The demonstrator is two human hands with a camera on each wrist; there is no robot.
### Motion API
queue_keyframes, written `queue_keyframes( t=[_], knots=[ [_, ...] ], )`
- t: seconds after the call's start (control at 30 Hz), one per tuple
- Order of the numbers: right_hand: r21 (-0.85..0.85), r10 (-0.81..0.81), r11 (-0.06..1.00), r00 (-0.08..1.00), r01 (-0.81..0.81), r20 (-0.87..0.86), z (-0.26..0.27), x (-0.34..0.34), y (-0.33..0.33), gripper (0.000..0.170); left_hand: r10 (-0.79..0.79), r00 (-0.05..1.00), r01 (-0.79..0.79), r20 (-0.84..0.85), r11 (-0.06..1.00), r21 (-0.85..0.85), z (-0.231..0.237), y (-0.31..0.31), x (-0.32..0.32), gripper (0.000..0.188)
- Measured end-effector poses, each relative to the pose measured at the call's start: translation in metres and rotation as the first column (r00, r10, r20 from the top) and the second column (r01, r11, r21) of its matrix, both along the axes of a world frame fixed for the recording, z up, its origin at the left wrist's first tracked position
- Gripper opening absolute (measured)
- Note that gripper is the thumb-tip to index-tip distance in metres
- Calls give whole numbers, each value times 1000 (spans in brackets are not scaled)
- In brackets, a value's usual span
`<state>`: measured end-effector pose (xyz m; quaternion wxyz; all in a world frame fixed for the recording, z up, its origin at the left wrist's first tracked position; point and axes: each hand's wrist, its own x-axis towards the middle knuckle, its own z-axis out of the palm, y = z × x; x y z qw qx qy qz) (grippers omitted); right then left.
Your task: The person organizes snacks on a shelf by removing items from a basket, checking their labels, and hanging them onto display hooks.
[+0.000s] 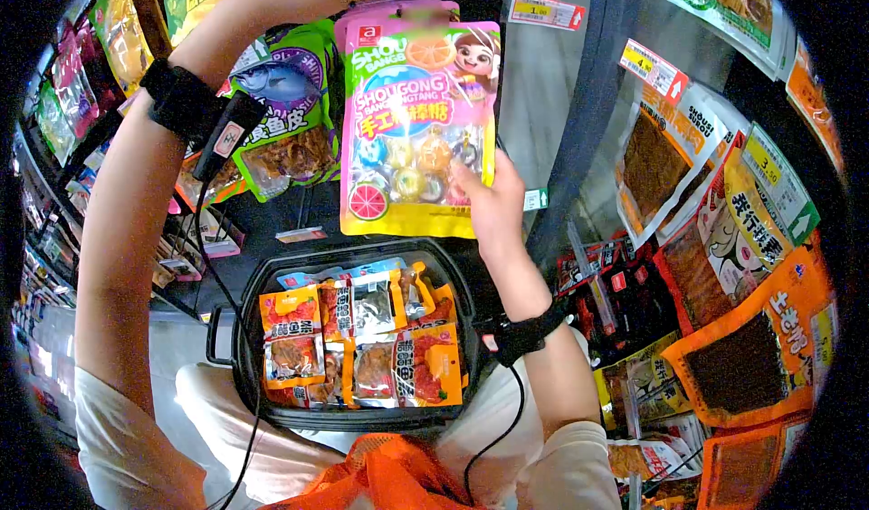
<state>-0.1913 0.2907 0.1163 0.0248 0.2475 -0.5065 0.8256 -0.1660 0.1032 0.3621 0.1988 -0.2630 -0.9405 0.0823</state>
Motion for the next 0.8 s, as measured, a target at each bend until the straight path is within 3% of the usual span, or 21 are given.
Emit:
queue_keyframes(
  t=[0.1,0.3,0.47,0.53,0.8],
  knots=[
    [88,-73,993,996,77,-42,18,-8,-5,19,31,1000,-31,-4,1000,1,-1,-3,-7,22],
    [101,-64,992,997,69,-53,38,-12,-15,18,98,995,-99,19,994,55,-3,-2,-6,23],
    [112,-35,993,999,37,-20,36,-10,-15,19,132,990,-135,59,989,58,-2,1,-2,24],
    [140,-20,990,1000,16,23,33,-9,-14,19,53,999,-52,-6,998,46,-3,-1,3,24],
    [126,-22,992,999,26,-31,20,-31,-25,18,93,996,-93,5,993,77,-5,-2,-2,22]
  ],
)
